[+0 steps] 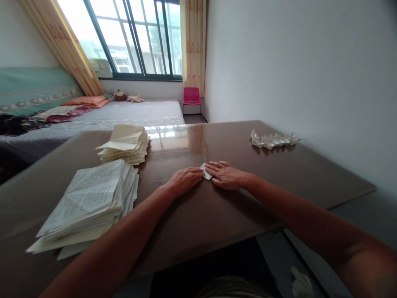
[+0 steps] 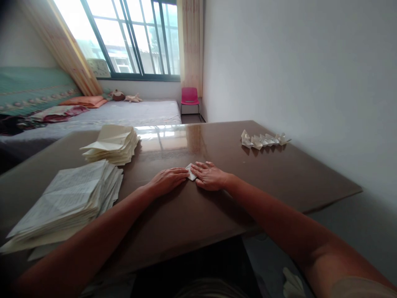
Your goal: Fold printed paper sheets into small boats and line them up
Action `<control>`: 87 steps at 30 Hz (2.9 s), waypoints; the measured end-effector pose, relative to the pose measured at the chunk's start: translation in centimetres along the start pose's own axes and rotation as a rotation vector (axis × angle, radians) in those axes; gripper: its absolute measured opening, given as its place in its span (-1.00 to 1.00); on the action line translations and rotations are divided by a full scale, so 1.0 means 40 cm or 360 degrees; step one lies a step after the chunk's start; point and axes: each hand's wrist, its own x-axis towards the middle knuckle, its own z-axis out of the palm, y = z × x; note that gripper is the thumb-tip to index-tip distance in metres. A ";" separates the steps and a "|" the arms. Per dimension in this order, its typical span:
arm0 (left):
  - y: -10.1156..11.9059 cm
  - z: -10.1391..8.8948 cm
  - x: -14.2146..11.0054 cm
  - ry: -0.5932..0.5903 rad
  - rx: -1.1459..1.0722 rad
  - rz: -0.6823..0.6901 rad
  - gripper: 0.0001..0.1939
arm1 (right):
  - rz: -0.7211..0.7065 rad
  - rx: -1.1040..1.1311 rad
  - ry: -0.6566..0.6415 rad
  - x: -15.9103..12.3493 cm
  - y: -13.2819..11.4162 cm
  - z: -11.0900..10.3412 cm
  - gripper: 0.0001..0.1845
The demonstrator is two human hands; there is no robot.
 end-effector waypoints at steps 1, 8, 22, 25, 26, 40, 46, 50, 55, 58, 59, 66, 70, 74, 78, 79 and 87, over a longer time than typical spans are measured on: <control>-0.003 0.001 0.002 0.0008 -0.0002 0.0005 -0.66 | -0.0013 -0.0009 -0.0030 0.004 0.005 -0.014 -0.38; -0.015 -0.010 0.023 -0.0012 0.0121 0.0039 -0.70 | -0.0182 0.0111 0.0043 0.017 0.045 -0.054 -0.40; -0.009 0.009 0.027 0.0066 0.0247 -0.0102 -0.73 | -0.0141 0.0749 0.0627 0.021 0.093 0.013 -0.69; -0.002 0.011 0.025 0.0078 0.0227 -0.0133 -0.74 | -0.0208 0.0714 0.0690 0.027 0.100 0.025 -0.81; 0.001 0.010 0.024 0.0082 0.0225 -0.0140 -0.75 | -0.0220 0.0701 0.0705 0.028 0.103 0.028 -0.83; -0.013 0.022 0.026 0.0244 -0.0093 -0.0420 -0.73 | -0.0024 0.0815 0.0675 0.044 0.095 0.041 -0.78; -0.024 0.030 0.034 0.0305 -0.0416 -0.0663 -0.74 | 0.0351 0.0869 0.0692 0.062 0.078 0.045 -0.85; -0.019 0.033 0.042 0.0290 -0.0490 -0.0751 -0.72 | 0.0470 0.0821 0.0668 0.069 0.072 0.046 -0.85; -0.005 0.025 0.054 0.0195 -0.0433 -0.0864 -0.71 | 0.0507 0.0706 0.0693 0.078 0.067 0.051 -0.83; 0.006 0.019 0.058 0.0142 -0.0339 -0.0849 -0.68 | 0.0481 0.0706 0.0721 0.081 0.063 0.052 -0.84; 0.009 0.018 0.059 0.0123 -0.0303 -0.0843 -0.67 | 0.0479 0.0701 0.0729 0.081 0.062 0.052 -0.84; 0.019 0.017 0.058 0.0027 -0.0159 -0.0880 -0.66 | 0.0484 0.0604 0.0728 0.082 0.057 0.050 -0.86; 0.023 0.020 0.057 -0.0008 -0.0089 -0.0862 -0.66 | 0.0487 0.0581 0.0732 0.083 0.056 0.050 -0.87; 0.034 0.014 0.058 -0.0083 0.0077 -0.0798 -0.65 | 0.0486 0.0534 0.0731 0.084 0.054 0.050 -0.87; 0.041 0.005 0.054 -0.0188 0.0257 -0.0589 -0.63 | 0.0478 0.0472 0.0746 0.083 0.052 0.051 -0.85; 0.041 0.003 0.051 -0.0208 0.0290 -0.0534 -0.62 | 0.0472 0.0458 0.0747 0.082 0.052 0.051 -0.85; 0.054 0.002 0.037 -0.0326 0.0540 -0.0335 -0.57 | 0.0486 0.0323 0.0687 0.077 0.043 0.044 -0.82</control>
